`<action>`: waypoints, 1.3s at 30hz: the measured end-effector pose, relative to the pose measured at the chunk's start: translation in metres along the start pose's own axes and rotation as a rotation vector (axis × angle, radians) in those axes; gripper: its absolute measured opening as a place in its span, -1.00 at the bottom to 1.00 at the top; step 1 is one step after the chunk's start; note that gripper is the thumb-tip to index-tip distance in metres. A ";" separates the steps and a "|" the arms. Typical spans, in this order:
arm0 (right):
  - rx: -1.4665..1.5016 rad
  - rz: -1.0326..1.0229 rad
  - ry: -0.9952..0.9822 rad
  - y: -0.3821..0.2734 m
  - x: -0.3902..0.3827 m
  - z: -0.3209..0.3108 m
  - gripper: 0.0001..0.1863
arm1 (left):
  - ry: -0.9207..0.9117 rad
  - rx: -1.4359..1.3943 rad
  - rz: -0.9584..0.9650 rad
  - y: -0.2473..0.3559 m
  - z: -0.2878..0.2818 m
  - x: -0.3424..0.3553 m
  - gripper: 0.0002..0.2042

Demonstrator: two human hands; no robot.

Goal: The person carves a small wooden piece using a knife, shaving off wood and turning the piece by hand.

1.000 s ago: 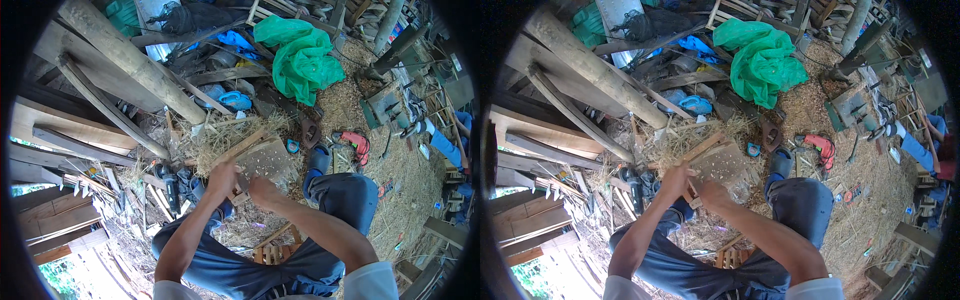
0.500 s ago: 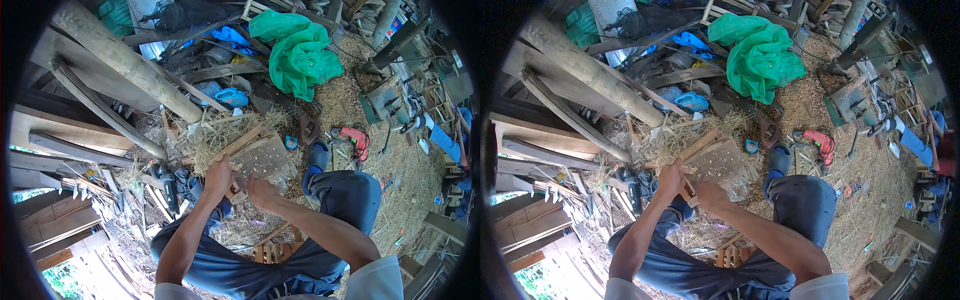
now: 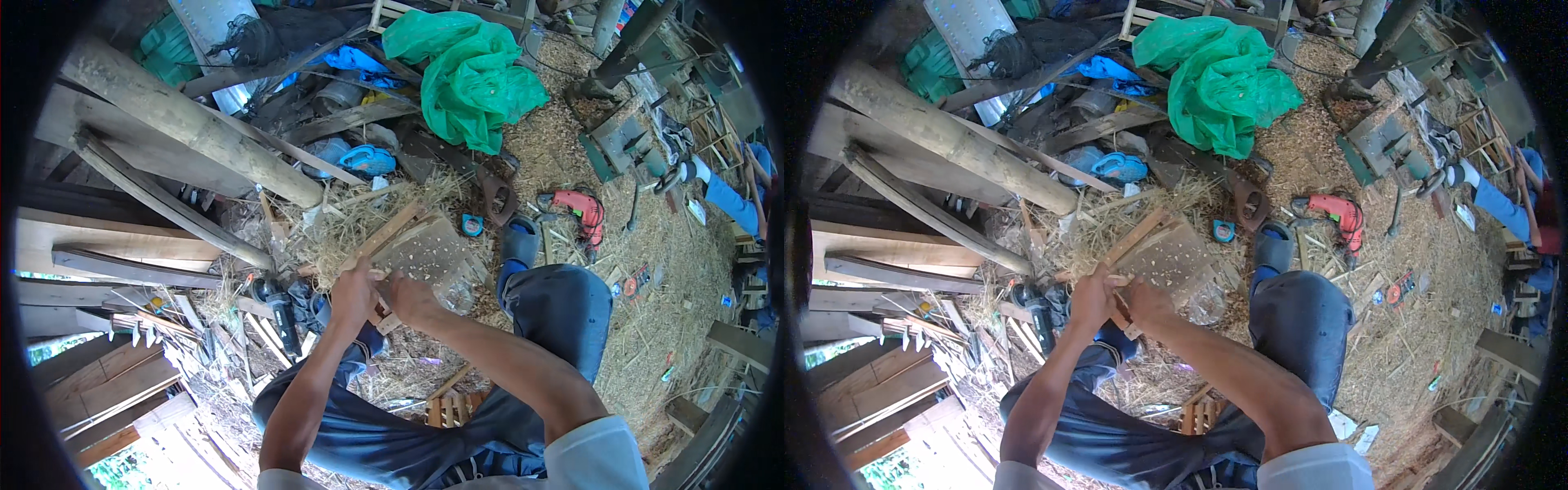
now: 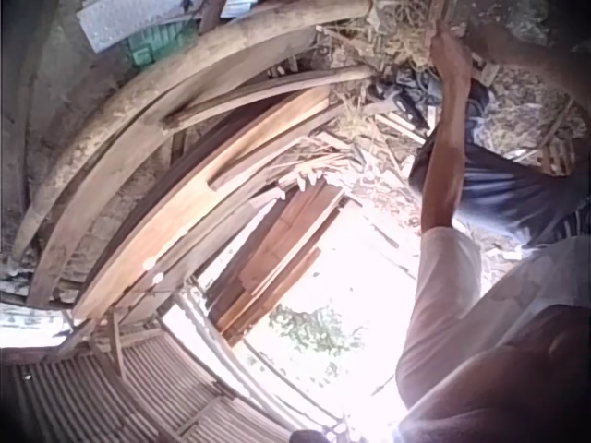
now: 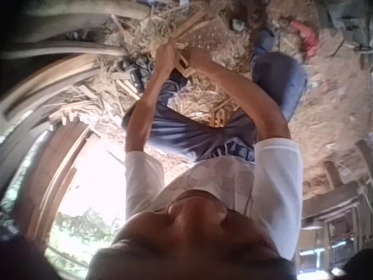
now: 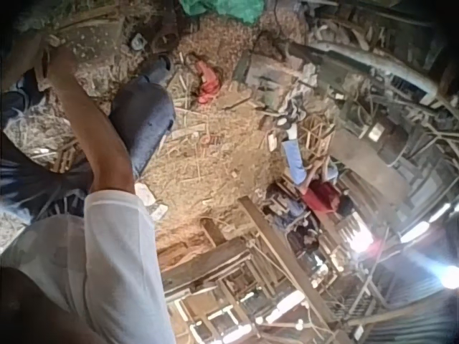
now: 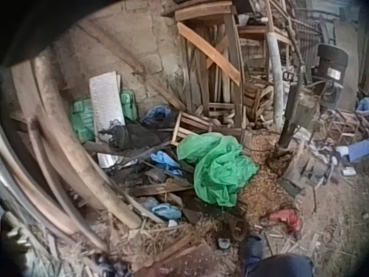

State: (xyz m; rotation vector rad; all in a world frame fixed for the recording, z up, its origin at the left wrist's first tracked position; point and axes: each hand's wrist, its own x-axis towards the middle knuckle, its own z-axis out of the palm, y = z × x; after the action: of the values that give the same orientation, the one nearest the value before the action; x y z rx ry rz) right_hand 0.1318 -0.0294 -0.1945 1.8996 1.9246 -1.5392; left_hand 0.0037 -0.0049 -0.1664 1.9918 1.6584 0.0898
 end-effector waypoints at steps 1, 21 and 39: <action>0.033 0.024 -0.039 -0.001 0.002 -0.004 -0.72 | 0.032 -0.008 0.036 -0.001 0.000 0.000 -0.72; 0.008 -0.002 -0.024 -0.011 -0.011 -0.010 -0.70 | -0.031 0.050 -0.046 -0.004 0.001 0.001 -0.63; -0.001 -0.071 0.005 0.014 0.007 0.017 -0.62 | 0.008 0.128 -0.041 -0.004 0.003 0.004 -0.66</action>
State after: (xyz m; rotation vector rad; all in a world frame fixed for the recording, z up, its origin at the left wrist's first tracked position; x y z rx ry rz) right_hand 0.1308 -0.0383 -0.2154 1.8563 2.0156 -1.5526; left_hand 0.0023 -0.0020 -0.1723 2.0519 1.7489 -0.0239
